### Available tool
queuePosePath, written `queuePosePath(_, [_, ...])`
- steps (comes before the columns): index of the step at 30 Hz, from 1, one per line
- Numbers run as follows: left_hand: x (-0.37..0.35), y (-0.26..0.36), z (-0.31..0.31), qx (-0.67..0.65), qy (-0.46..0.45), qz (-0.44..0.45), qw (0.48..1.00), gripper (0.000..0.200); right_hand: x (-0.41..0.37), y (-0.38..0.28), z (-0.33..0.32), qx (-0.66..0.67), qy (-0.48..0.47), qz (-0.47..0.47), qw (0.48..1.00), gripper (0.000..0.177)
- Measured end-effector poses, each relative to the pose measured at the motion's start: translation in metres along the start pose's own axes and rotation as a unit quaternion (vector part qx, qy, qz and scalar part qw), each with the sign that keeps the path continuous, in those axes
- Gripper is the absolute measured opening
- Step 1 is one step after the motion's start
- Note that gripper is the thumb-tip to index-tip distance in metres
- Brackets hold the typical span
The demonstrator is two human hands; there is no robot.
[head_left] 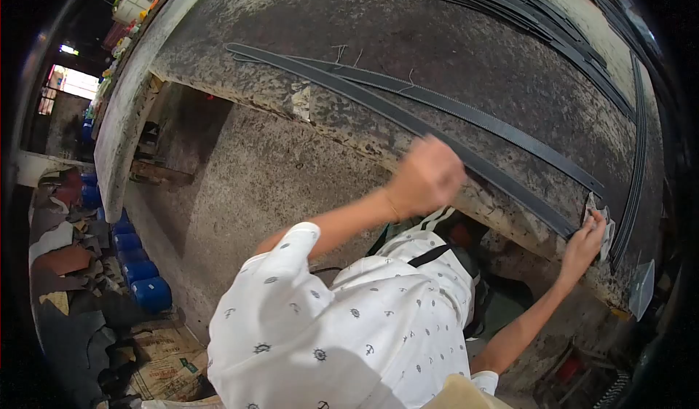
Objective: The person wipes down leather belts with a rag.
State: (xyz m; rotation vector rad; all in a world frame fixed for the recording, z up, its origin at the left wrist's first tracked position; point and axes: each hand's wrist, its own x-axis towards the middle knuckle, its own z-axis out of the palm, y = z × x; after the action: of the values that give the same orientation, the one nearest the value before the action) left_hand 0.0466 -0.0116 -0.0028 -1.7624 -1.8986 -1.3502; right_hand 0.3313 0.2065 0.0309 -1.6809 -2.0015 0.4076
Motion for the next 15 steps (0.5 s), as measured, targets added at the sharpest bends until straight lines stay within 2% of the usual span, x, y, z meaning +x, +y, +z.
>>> queuePosePath(2, [0.009,-0.045,-0.047,0.125,0.029,-0.066,0.990,0.024,0.023,0.037,-0.007,-0.007,0.064,-0.100,0.993,0.032])
queuePosePath(4, [0.002,-0.097,-0.079,0.182,0.002,-0.128,0.975,0.037,0.036,0.052,-0.019,0.006,0.056,-0.073,0.996,0.032])
queuePosePath(5, [-0.002,-0.115,-0.093,0.137,-0.036,-0.178,0.974,0.040,0.039,0.053,-0.023,0.023,0.048,-0.042,0.998,0.033])
queuePosePath(7, [0.000,-0.125,-0.104,0.110,-0.084,-0.173,0.975,0.036,0.038,0.047,-0.028,0.013,0.059,-0.026,0.998,0.033])
queuePosePath(10, [-0.002,-0.133,-0.102,0.122,-0.098,-0.160,0.975,0.028,0.045,0.049,-0.033,0.002,0.028,-0.040,0.999,0.033])
queuePosePath(11, [-0.004,-0.136,-0.101,0.122,-0.099,-0.160,0.975,0.028,0.044,0.045,-0.035,-0.012,0.025,-0.029,0.999,0.033])
queuePosePath(13, [-0.006,-0.141,-0.100,0.118,-0.071,-0.145,0.980,0.016,0.043,0.040,-0.035,-0.023,0.024,-0.018,0.999,0.033])
queuePosePath(15, [-0.007,-0.143,-0.100,0.125,-0.068,-0.129,0.981,0.014,0.044,0.045,-0.035,-0.007,0.036,-0.037,0.999,0.034])
